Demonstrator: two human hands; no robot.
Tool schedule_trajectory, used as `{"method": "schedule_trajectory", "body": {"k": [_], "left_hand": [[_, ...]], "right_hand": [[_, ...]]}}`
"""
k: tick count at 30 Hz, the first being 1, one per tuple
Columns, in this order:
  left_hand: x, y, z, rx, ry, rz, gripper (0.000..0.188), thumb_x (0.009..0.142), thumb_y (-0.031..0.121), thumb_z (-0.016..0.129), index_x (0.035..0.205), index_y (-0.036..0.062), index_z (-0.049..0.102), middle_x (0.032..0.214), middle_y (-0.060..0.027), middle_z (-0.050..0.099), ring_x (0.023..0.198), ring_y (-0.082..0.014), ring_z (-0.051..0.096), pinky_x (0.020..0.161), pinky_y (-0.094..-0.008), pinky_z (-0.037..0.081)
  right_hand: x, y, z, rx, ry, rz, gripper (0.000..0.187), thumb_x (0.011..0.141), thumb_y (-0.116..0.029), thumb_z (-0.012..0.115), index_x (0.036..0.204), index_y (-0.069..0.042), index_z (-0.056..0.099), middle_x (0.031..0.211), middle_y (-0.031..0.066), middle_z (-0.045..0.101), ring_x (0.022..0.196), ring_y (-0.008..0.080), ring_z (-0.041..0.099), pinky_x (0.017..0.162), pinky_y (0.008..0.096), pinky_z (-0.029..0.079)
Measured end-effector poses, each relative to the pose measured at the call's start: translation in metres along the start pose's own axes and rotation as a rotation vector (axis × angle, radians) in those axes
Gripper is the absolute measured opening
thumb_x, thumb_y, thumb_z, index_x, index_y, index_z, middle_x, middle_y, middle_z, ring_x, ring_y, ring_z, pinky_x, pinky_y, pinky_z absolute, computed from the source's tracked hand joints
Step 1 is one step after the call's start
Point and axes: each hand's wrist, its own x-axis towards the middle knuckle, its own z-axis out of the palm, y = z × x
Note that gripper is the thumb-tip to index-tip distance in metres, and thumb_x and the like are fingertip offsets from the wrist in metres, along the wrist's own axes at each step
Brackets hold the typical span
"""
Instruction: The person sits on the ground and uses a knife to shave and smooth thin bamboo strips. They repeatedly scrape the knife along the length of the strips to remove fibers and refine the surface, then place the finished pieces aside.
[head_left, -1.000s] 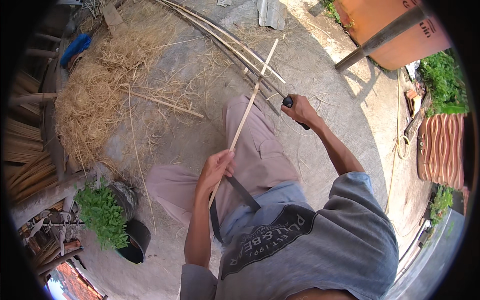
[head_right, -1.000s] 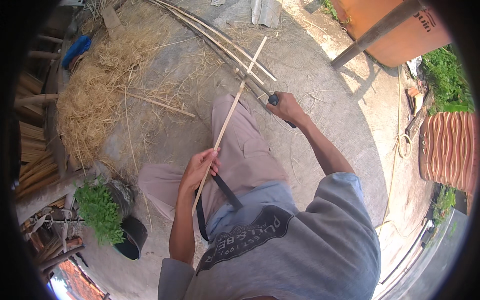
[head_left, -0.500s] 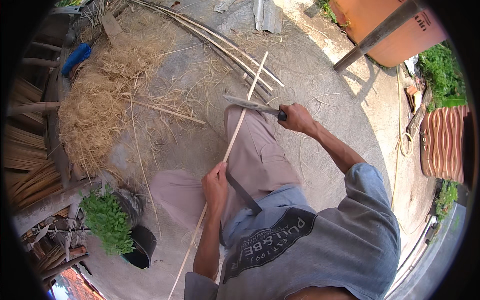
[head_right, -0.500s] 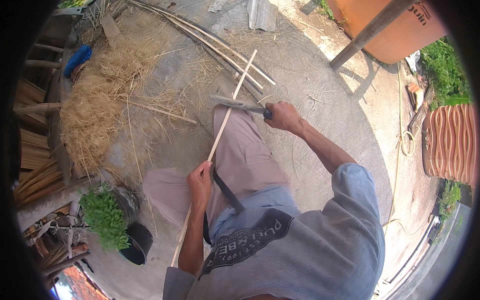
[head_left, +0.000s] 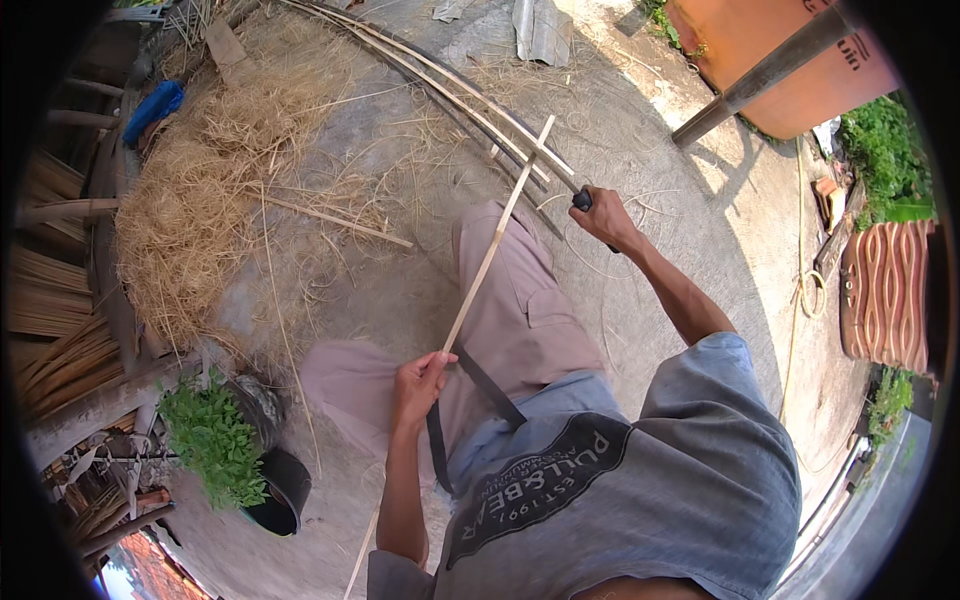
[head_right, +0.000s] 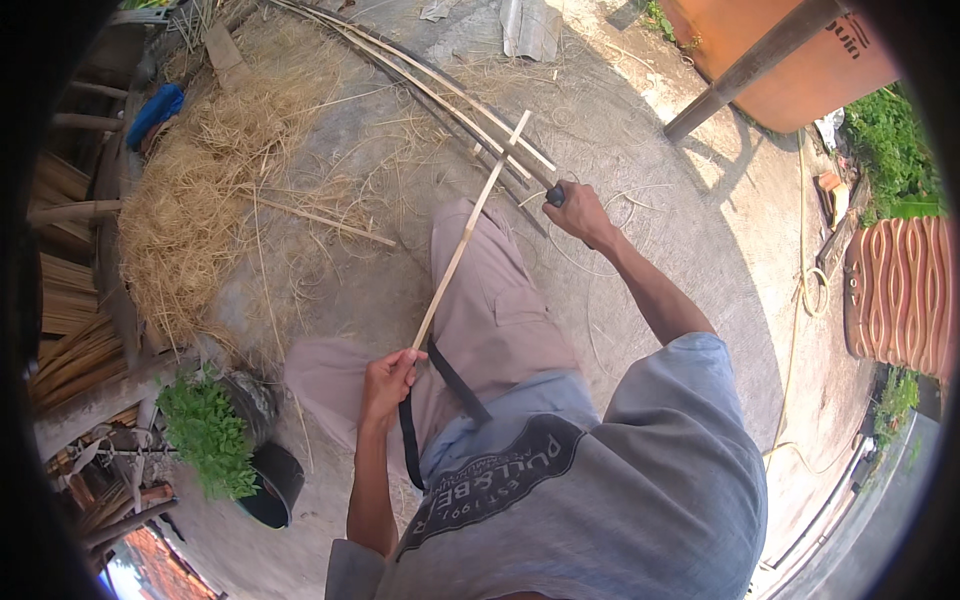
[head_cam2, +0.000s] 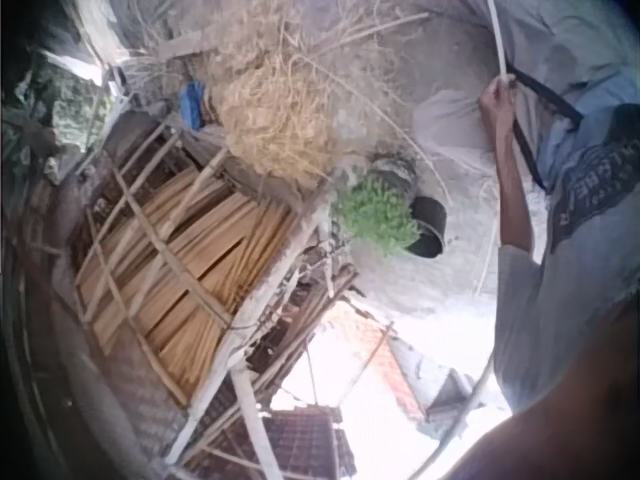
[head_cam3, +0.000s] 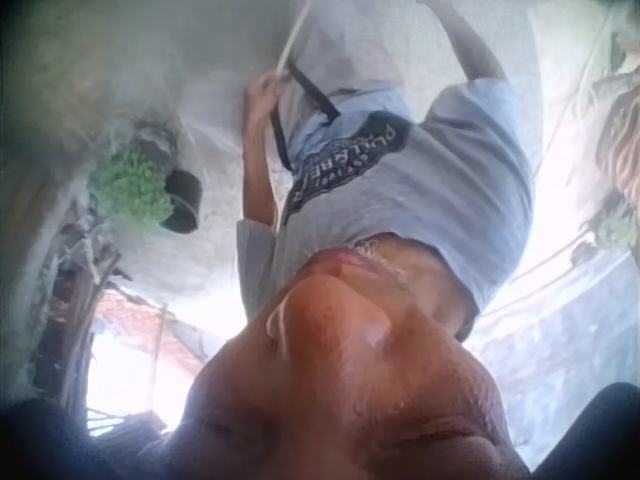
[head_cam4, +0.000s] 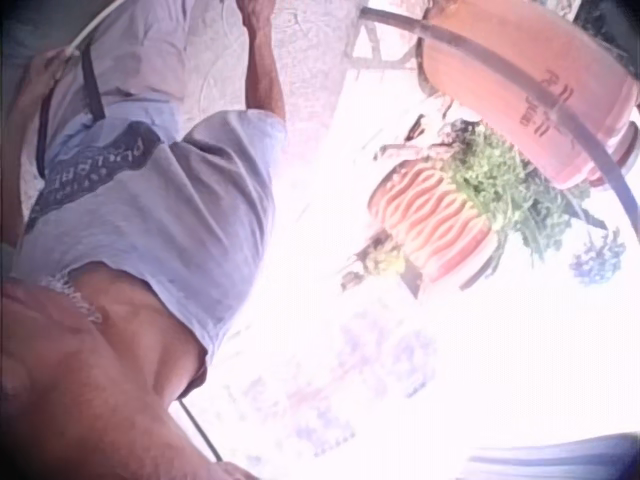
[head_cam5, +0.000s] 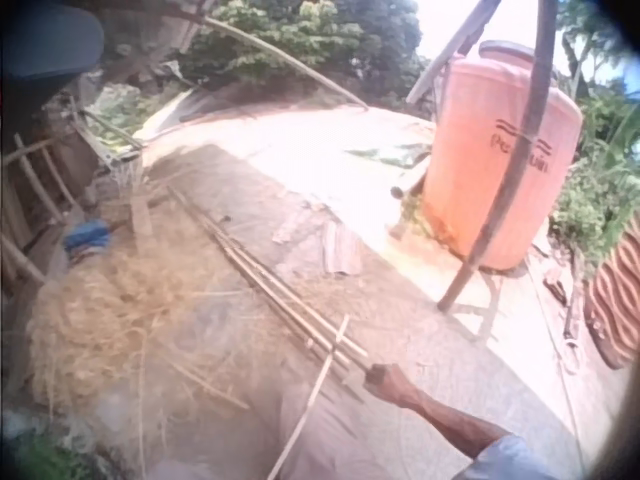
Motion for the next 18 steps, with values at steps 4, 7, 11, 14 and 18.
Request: {"method": "schedule_trajectory", "body": {"k": [4,7,11,14,18], "left_hand": [[0.009,0.000,-0.010,-0.272,-0.275,-0.203,0.034,0.103,0.034,0.061,0.108,0.0014,0.071,0.062,0.0070,0.044,0.046,0.0007,0.030,0.040,-0.0185,0.020],[0.004,-0.001,-0.011,-0.338,-0.299,-0.216,0.033,0.104,0.032,0.060,0.111,0.0008,0.069,0.064,0.0065,0.044,0.045,0.0009,0.030,0.040,-0.0180,0.021],[0.003,-0.004,-0.017,-0.286,-0.261,-0.210,0.032,0.105,0.030,0.059,0.112,0.0004,0.068,0.064,0.0059,0.046,0.045,0.0008,0.032,0.040,-0.0176,0.023],[-0.005,-0.014,-0.023,-0.284,-0.247,-0.195,0.033,0.104,0.030,0.060,0.114,0.0000,0.068,0.065,0.0056,0.046,0.047,0.0007,0.033,0.041,-0.0173,0.023],[-0.012,0.001,-0.019,-0.185,-0.095,-0.112,0.037,0.103,0.031,0.063,0.121,-0.0003,0.070,0.067,0.0050,0.049,0.054,-0.0018,0.038,0.048,-0.0183,0.029]], "right_hand": [[-0.056,-0.017,0.022,-0.251,-0.206,-0.381,0.023,0.080,-0.020,0.070,0.092,-0.002,0.064,0.075,0.0199,0.068,0.073,0.0424,0.067,0.070,0.0494,0.055],[-0.026,0.000,0.011,-0.148,-0.069,0.002,0.021,0.079,-0.020,0.070,0.091,-0.004,0.065,0.075,0.0202,0.069,0.076,0.0422,0.068,0.071,0.0501,0.056],[-0.036,-0.017,0.013,-0.274,-0.187,-0.302,0.024,0.077,-0.022,0.071,0.090,-0.003,0.066,0.076,0.0220,0.069,0.076,0.0430,0.068,0.074,0.0506,0.055],[0.010,0.037,0.011,-0.094,0.100,0.055,0.026,0.080,-0.027,0.070,0.083,-0.002,0.068,0.076,0.0220,0.071,0.070,0.0378,0.071,0.071,0.0454,0.058],[0.044,0.085,-0.019,0.394,0.355,0.435,0.032,0.085,-0.028,0.068,0.076,0.002,0.061,0.063,0.0102,0.064,0.053,0.0193,0.065,0.052,0.0348,0.054]]}}
